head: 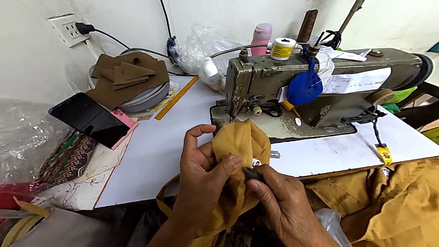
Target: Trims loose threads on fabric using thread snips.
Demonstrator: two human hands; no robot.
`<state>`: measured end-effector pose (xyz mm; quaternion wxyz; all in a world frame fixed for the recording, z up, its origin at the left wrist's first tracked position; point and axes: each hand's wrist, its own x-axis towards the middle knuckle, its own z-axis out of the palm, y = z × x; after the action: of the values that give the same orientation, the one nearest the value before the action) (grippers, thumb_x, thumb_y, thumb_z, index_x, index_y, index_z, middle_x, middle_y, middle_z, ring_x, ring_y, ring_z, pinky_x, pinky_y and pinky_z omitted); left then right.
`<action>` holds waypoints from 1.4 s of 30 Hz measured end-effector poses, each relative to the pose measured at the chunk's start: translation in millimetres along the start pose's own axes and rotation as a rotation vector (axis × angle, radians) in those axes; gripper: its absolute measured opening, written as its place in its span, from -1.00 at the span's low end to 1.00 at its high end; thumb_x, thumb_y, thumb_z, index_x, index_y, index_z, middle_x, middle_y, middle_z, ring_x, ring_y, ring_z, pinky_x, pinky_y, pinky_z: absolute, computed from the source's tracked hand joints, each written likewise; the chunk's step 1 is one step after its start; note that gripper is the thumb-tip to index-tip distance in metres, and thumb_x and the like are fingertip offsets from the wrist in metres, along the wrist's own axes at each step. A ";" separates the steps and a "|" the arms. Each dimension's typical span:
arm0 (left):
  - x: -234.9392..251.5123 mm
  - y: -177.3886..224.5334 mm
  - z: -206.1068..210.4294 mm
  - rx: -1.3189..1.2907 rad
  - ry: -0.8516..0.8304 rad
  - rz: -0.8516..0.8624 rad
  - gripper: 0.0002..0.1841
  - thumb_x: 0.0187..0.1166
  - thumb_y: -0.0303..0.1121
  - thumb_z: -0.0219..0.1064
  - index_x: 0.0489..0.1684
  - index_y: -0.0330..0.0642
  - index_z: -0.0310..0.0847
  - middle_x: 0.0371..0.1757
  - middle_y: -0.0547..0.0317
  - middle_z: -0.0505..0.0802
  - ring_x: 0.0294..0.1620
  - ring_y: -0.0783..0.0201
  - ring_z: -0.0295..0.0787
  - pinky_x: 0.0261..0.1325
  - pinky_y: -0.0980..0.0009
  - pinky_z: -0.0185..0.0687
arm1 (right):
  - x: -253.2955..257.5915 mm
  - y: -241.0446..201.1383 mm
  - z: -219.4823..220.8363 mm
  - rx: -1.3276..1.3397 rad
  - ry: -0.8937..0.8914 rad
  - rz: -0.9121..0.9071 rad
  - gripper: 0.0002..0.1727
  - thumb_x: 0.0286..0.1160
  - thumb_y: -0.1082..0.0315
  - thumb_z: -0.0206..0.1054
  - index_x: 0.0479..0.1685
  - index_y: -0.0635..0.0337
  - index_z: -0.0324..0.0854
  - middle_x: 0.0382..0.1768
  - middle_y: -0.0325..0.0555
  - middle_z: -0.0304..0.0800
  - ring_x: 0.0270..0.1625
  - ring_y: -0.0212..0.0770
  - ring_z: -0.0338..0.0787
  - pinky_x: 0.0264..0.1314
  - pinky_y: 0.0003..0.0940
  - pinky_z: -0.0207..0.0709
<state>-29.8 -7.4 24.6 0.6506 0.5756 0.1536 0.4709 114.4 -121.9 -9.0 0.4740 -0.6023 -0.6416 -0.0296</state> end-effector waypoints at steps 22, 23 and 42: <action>-0.5 -2.7 0.5 -0.011 -0.027 -0.015 -0.35 0.42 -0.60 0.48 0.46 -0.04 0.23 -0.14 -0.07 0.89 -0.19 0.17 0.93 -0.10 0.38 0.86 | 0.3 0.1 0.2 -0.028 -0.064 -0.016 -0.48 0.85 -0.10 0.00 -0.26 0.10 0.63 -0.62 -0.30 0.52 -0.57 -0.45 0.54 -0.59 -0.49 0.34; -0.6 -2.9 0.7 -0.010 -0.026 -0.016 -0.34 0.42 -0.60 0.48 0.47 -0.04 0.23 -0.13 -0.08 0.89 -0.18 0.16 0.93 -0.10 0.38 0.86 | 0.3 0.8 0.4 -0.031 -0.057 -0.016 -0.48 0.86 -0.10 -0.01 -0.28 0.09 0.62 -0.63 -0.31 0.50 -0.58 -0.46 0.53 -0.60 -0.49 0.32; -9.4 -11.3 14.3 -0.073 0.154 0.092 -0.48 0.44 -0.62 0.44 0.28 -0.08 0.26 -0.16 0.02 0.89 -0.20 0.26 0.92 -0.10 0.40 0.86 | -4.2 -8.3 17.9 0.139 -0.008 0.053 -0.52 0.80 -0.08 0.13 -0.21 0.19 0.60 -0.57 -0.28 0.55 -0.54 -0.53 0.53 -0.54 -0.62 0.40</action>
<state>-19.1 -22.3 15.4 0.6351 0.5202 0.1595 0.5482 96.7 -116.4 -17.1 0.5129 -0.5849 -0.6276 0.0300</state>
